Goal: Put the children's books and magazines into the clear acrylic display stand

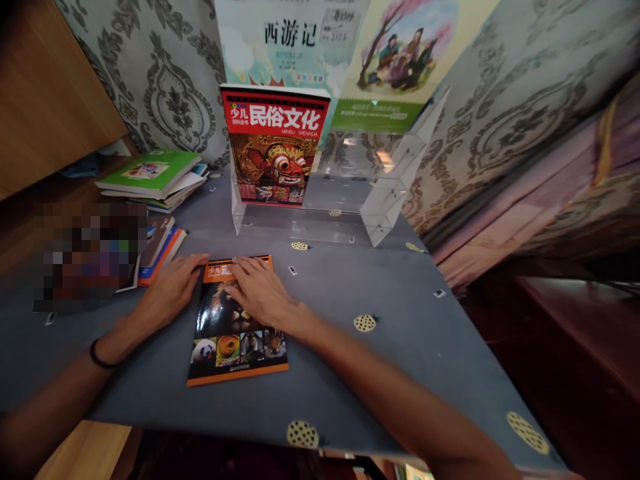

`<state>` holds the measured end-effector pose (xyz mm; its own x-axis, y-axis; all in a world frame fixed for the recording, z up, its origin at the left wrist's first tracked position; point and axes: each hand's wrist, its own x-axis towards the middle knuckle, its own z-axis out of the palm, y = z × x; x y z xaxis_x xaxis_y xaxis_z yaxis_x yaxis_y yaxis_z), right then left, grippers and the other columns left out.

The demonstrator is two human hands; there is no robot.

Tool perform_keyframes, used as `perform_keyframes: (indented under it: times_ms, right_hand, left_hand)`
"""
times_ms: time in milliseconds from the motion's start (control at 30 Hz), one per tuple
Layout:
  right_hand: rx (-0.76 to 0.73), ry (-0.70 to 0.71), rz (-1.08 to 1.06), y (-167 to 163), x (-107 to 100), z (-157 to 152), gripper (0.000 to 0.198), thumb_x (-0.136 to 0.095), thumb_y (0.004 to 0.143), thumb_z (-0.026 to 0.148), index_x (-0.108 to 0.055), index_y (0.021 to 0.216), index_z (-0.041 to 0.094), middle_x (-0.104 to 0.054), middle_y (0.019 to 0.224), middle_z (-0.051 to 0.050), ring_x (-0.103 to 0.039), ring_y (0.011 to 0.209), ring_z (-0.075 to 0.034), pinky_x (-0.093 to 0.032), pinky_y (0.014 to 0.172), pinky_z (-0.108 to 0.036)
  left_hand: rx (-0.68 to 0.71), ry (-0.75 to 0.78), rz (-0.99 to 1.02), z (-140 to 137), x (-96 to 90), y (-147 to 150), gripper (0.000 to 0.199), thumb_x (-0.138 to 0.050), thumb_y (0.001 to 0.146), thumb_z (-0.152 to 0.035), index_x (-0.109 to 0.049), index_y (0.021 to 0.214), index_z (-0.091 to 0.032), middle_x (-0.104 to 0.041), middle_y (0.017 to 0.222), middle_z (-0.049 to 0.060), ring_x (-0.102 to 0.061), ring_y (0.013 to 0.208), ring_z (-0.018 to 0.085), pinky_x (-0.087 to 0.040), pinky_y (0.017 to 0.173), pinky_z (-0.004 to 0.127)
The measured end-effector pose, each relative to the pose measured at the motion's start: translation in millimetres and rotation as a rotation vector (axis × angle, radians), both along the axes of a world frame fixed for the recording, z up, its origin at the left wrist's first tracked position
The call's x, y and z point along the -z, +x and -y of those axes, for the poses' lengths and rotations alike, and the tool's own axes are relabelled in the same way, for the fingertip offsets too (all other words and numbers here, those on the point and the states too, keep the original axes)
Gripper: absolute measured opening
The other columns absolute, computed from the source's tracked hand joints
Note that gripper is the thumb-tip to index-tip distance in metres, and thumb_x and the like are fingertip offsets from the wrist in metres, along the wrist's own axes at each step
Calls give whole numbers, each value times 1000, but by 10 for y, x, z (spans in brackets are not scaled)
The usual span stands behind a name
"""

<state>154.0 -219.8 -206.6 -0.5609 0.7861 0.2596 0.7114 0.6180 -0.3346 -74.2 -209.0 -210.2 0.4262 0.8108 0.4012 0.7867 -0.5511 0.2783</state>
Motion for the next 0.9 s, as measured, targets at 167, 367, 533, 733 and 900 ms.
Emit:
perform_keyframes:
  times_ms: [167,367,533,733,900]
  right_hand:
    - [159,46,-32,156,24,20,28,-50,103,27,-64,122,13,-69,130,-17,-62,123,-30,-47,108,-51]
    - [219,78,-78,397,100,-31,27,-46,103,25,-67,117,16,-74,119,-14,-66,112,-28,-46,105,-47]
    - [246,8,-180,510,154,-141,30,-44,102,24,-68,119,17,-75,110,-12,-67,105,-27,-50,98,-44]
    - [208,-78,-326,613,185,-205,34,-43,99,22,-68,121,18,-75,120,-10,-67,112,-26,-51,101,-44]
    - [154,-152,-423,675,208,-245,36,-43,97,16,-65,126,17,-74,124,-10,-67,117,-23,-50,105,-43]
  left_hand:
    - [9,4,13,5,-5,-7,33,-38,100,-15,-60,124,-20,-71,113,9,-65,104,26,-54,94,45]
    - [1,-3,-2,-6,14,-14,34,-36,100,-18,-60,125,-18,-71,115,12,-64,106,28,-53,95,47]
    - [-2,-10,-24,-8,7,-20,36,-36,101,-20,-61,126,-15,-71,115,13,-64,106,29,-53,95,47]
    - [68,56,-146,14,-85,121,36,-38,105,-32,-65,121,-14,-70,121,16,-58,118,33,-47,103,53]
    - [458,-44,-157,198,-162,499,39,-42,106,-37,-59,136,-18,-64,140,12,-48,139,28,-38,116,51]
